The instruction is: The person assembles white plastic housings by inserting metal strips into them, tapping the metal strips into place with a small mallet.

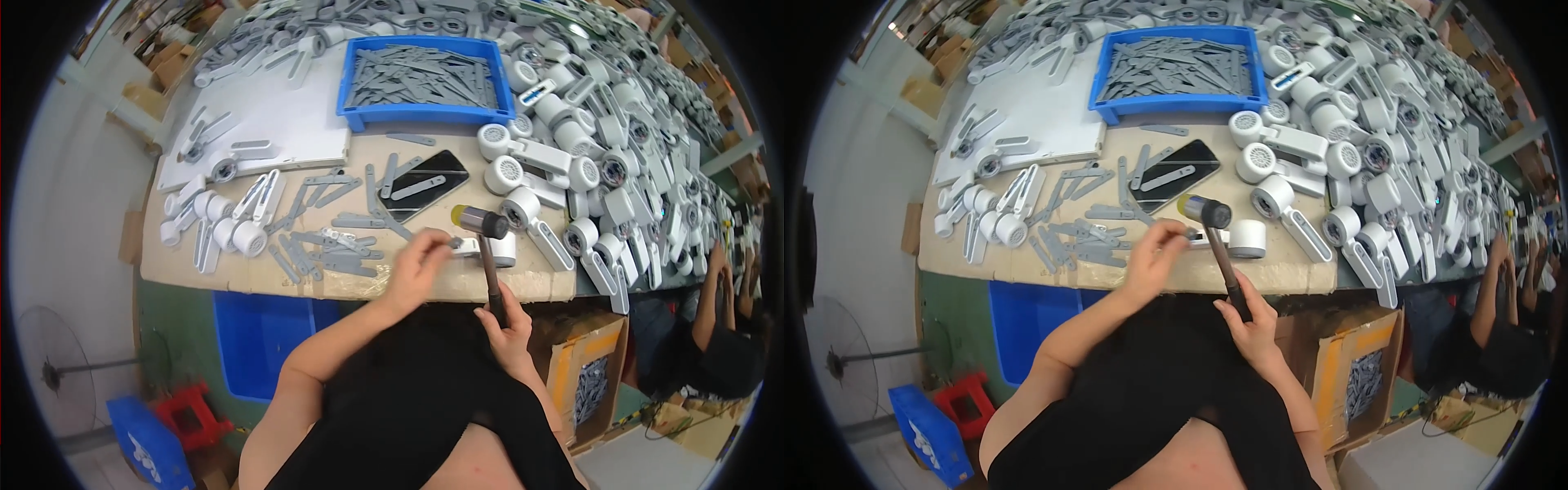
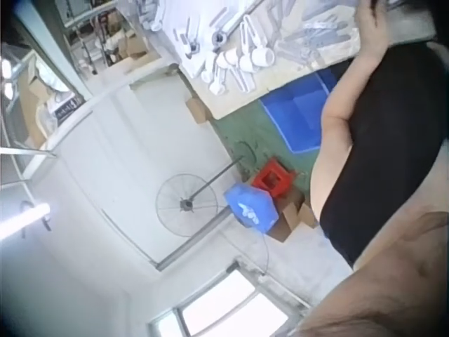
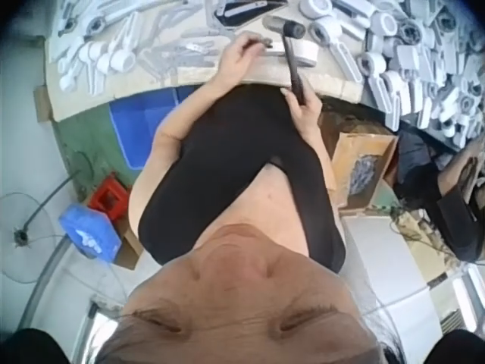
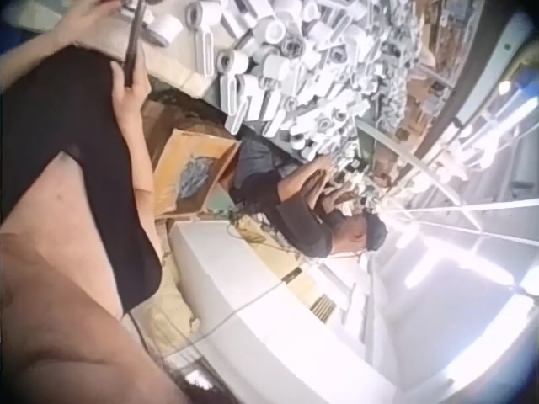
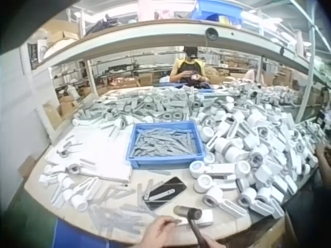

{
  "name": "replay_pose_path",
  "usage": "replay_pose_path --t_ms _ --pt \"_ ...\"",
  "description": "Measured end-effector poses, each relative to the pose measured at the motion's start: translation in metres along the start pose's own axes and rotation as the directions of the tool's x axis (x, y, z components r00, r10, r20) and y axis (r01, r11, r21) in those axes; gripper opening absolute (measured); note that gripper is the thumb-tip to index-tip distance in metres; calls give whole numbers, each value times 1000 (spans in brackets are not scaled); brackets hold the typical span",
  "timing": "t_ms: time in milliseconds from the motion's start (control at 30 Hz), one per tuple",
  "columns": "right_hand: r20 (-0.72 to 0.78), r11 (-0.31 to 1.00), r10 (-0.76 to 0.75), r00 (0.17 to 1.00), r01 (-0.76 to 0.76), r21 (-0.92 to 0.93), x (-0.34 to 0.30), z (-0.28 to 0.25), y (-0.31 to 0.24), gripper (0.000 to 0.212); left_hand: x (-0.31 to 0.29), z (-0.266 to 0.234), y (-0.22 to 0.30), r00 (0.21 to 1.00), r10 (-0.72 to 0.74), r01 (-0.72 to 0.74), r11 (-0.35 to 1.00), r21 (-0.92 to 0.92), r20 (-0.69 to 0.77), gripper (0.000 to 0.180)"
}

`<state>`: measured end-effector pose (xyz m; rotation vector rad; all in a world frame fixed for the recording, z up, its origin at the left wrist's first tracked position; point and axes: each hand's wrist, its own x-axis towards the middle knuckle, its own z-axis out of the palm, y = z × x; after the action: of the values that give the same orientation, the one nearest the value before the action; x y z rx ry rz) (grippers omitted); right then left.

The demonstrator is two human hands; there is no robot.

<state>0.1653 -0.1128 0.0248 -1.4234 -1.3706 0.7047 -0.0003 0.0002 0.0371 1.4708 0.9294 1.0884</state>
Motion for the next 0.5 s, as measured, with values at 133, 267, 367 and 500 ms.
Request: replay_pose_path --t_ms 133,267,367,500 --pt "-50 993 111 993 -109 47 -19 -19 7 52 16 -20 -1 939 318 -329 726 605 128 9" --pt "-92 945 284 954 -263 194 -30 -27 9 52 23 -10 -13 931 335 -349 699 624 145 9" --pt "-124 936 298 946 -265 231 -35 -27 9 52 25 -1 -19 919 363 -380 704 601 155 12" --pt "-137 934 307 942 -270 232 -39 -26 9 52 26 9 -21 911 379 -399 710 580 162 17"
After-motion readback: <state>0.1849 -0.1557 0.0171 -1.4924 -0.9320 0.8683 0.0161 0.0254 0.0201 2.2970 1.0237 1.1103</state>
